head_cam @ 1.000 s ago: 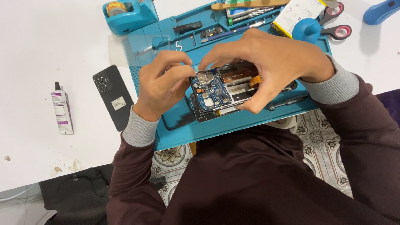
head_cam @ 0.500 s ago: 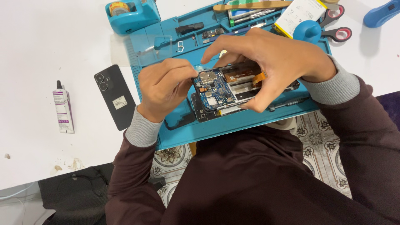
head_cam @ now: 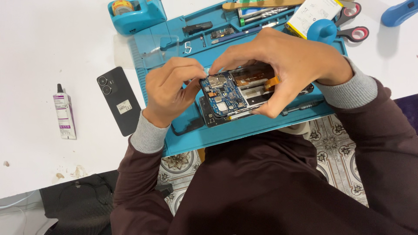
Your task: The person disassembles two smartphones on a blue work mat, removes and replaces internal components including batteries and circuit boards, and uses a screwdriver to secure screws. The person handles the devices and tools by hand throughout the process.
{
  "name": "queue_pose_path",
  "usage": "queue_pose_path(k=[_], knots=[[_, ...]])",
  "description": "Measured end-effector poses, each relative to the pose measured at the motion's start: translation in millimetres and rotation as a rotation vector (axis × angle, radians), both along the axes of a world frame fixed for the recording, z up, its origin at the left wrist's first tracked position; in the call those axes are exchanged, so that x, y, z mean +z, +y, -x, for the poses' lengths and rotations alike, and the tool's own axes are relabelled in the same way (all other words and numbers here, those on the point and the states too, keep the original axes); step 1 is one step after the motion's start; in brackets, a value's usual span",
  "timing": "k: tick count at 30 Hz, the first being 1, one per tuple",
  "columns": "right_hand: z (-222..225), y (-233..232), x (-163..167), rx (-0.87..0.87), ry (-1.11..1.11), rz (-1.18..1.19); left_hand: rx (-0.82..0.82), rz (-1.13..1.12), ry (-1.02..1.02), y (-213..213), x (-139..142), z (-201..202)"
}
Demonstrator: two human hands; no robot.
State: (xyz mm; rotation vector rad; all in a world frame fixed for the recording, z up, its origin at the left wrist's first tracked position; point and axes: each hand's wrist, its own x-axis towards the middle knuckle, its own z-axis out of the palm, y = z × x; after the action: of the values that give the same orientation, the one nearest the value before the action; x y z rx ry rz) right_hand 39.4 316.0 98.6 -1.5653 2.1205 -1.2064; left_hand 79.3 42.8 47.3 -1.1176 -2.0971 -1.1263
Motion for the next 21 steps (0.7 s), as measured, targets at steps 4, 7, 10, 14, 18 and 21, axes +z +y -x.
queue_pose_path(k=[4, 7, 10, 14, 18, 21], knots=[[0.4, -0.5, 0.2, -0.001, 0.019, -0.001, -0.002, 0.006, 0.012, 0.1, 0.6, 0.4], [0.4, -0.3, -0.3, -0.001, 0.031, -0.002, 0.003, 0.024, 0.05, -0.4, -0.4, 1.8], [0.3, -0.4, -1.3, 0.002, 0.023, -0.007, -0.016, 0.041, 0.057, -1.0, -2.1, 3.7], [0.4, -1.5, -1.3, -0.001, 0.023, -0.026, -0.024, 0.053, 0.017, -3.2, -2.9, 5.5], [0.3, -1.3, 0.5, 0.001, 0.03, -0.023, -0.02, 0.073, 0.022, -3.9, -2.6, 5.2], [0.0, -1.5, 0.6, 0.003, 0.047, -0.014, -0.038, 0.079, 0.01, -3.6, -2.1, 5.2]])
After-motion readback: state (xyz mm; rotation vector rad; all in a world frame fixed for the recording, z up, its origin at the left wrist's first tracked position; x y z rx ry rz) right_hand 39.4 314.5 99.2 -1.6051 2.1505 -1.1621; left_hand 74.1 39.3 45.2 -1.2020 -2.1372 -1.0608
